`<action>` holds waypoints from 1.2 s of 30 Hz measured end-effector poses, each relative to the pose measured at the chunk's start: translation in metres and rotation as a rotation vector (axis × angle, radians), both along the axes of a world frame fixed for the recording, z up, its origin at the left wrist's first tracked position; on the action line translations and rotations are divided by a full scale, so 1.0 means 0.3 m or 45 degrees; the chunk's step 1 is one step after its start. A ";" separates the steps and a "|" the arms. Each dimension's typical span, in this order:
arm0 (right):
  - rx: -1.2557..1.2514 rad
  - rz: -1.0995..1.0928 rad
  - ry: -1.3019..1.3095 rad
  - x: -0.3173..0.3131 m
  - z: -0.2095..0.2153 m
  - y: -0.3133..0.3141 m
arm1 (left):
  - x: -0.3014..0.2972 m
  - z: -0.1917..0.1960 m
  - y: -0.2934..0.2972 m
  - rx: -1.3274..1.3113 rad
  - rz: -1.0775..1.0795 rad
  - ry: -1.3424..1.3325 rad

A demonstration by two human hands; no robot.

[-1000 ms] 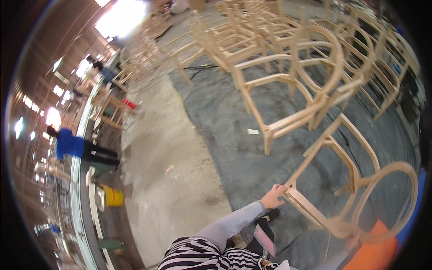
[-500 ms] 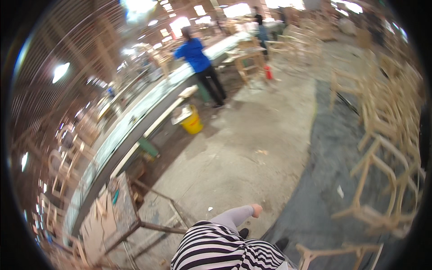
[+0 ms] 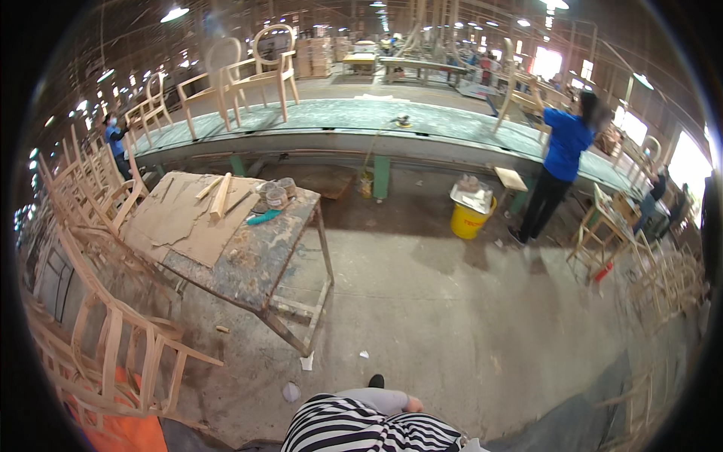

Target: The person assembles wooden chair frames on a workbench in a factory. They position and align chair parts, use a hammer to secure joints, and employ a power sander to smooth surfaces. The person repeatedly repositions the chair to access different areas for sanding and assembly.

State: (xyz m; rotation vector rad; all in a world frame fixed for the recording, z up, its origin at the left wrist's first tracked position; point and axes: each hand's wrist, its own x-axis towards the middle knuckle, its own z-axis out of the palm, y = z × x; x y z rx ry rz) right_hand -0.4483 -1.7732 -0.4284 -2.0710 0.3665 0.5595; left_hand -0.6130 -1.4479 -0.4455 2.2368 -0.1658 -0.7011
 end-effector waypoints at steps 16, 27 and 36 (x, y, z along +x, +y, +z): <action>-0.371 1.850 -0.094 0.622 -0.095 1.594 | -0.165 0.238 1.525 -0.631 2.449 -0.509; -0.144 1.601 0.092 1.138 -0.164 3.139 | 0.402 0.466 2.035 -0.078 1.670 -0.424; 0.292 1.525 -0.087 0.895 -0.064 4.100 | 0.279 0.563 2.887 0.349 1.919 -0.428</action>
